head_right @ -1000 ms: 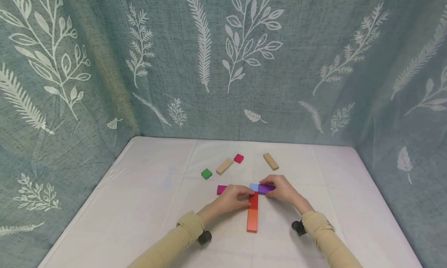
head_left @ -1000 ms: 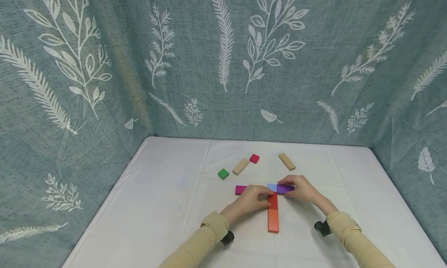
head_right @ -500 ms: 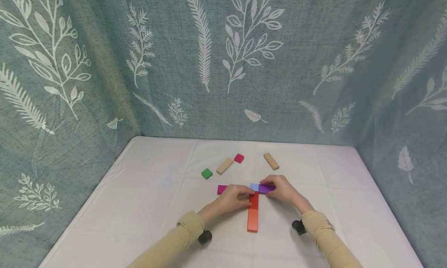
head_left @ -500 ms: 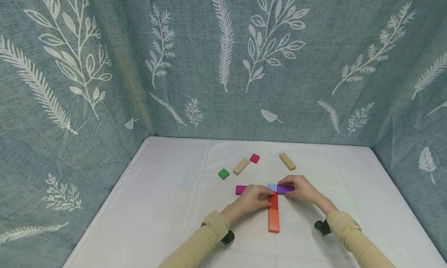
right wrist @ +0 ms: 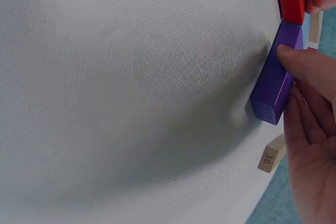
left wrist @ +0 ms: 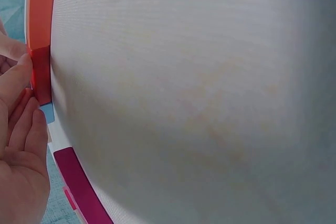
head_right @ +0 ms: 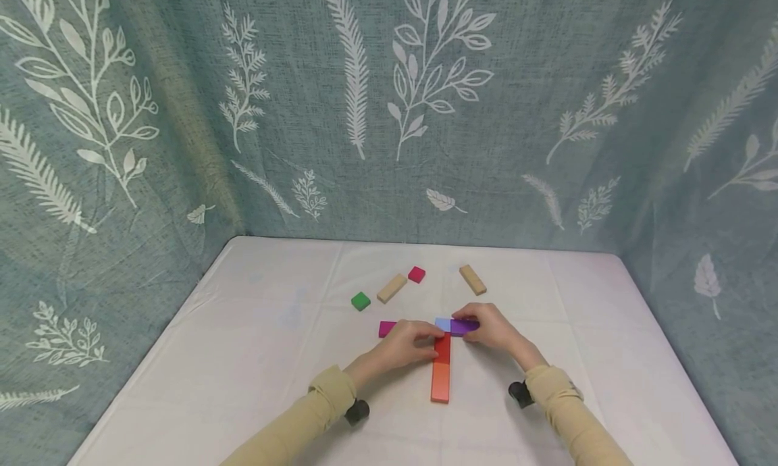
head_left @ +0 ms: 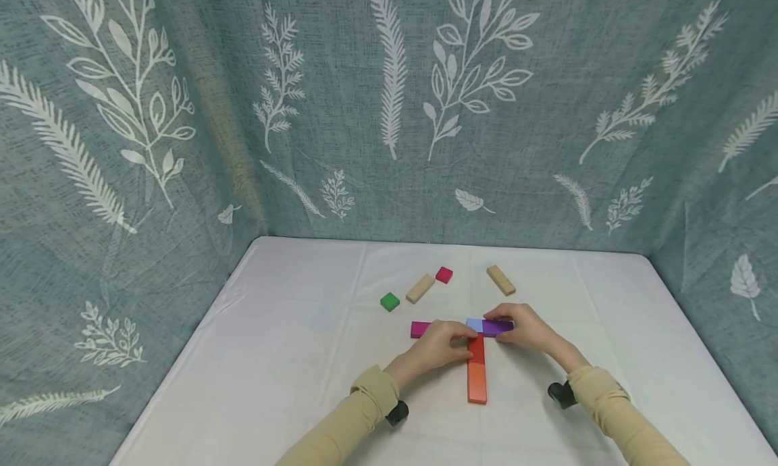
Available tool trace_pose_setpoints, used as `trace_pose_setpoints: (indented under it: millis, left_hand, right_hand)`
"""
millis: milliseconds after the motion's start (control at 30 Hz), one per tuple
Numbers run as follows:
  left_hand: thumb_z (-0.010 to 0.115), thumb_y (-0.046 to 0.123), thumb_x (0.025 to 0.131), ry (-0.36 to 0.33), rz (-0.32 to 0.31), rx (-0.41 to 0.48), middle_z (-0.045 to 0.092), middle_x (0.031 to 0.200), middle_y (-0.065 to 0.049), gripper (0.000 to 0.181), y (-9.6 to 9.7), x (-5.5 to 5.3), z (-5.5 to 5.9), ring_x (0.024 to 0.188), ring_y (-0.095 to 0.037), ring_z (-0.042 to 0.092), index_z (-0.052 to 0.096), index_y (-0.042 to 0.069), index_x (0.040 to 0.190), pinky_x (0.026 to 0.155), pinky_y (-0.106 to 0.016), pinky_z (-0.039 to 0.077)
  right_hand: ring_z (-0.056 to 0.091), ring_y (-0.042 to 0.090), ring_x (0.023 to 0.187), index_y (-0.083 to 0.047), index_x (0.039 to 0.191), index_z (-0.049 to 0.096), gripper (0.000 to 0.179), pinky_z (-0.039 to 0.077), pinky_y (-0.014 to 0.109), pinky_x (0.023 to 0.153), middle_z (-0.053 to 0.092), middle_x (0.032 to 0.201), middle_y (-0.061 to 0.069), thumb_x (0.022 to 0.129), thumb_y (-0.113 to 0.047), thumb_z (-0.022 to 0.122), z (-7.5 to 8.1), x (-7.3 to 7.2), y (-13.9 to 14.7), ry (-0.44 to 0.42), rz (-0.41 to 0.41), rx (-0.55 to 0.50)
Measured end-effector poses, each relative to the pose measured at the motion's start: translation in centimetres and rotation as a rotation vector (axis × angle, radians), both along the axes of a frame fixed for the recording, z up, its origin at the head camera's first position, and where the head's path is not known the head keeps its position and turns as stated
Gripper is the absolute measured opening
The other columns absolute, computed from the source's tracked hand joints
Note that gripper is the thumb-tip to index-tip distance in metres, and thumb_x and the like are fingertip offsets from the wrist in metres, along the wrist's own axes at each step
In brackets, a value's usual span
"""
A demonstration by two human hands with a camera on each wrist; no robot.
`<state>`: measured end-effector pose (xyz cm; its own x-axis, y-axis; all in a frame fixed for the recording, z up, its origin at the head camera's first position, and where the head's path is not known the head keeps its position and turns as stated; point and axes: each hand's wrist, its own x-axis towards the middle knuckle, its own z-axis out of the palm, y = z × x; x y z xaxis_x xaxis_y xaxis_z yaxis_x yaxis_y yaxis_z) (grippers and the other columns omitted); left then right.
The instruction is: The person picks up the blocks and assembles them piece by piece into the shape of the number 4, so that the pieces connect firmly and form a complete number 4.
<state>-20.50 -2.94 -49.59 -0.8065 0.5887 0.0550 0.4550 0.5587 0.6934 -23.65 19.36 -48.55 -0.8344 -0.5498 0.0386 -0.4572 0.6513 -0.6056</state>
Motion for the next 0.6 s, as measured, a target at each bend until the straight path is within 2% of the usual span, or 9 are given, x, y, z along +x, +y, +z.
trace_pose_setpoints:
  millis: [433, 600]
  left_hand:
    - [0.074, 0.017, 0.082, 0.026, -0.003, -0.028, 0.070, 0.115, -0.001, 0.033, 0.0, 0.1, 0.2, 0.110, -0.011, 0.063, 0.069, 0.010, 0.114, 0.095, -0.018, 0.048]
    - [0.074, 0.017, 0.082, 0.016, -0.003, -0.021, 0.070, 0.114, -0.001, 0.033, 0.0, 0.1, 0.1, 0.110, -0.011, 0.063, 0.069, 0.010, 0.114, 0.095, -0.019, 0.048]
  right_hand:
    - [0.063, 0.037, 0.102, 0.005, 0.111, 0.065, 0.036, 0.053, 0.048, 0.088, 0.068, 0.109, 0.019, 0.077, -0.001, 0.074, 1.2, -0.1, 0.4, 0.016, 0.025, -0.040]
    - [0.064, 0.034, 0.100, 0.005, 0.111, 0.065, 0.036, 0.055, 0.044, 0.085, 0.068, 0.109, 0.018, 0.077, -0.004, 0.074, 2.0, -0.4, 1.0, 0.082, 0.048, -0.080]
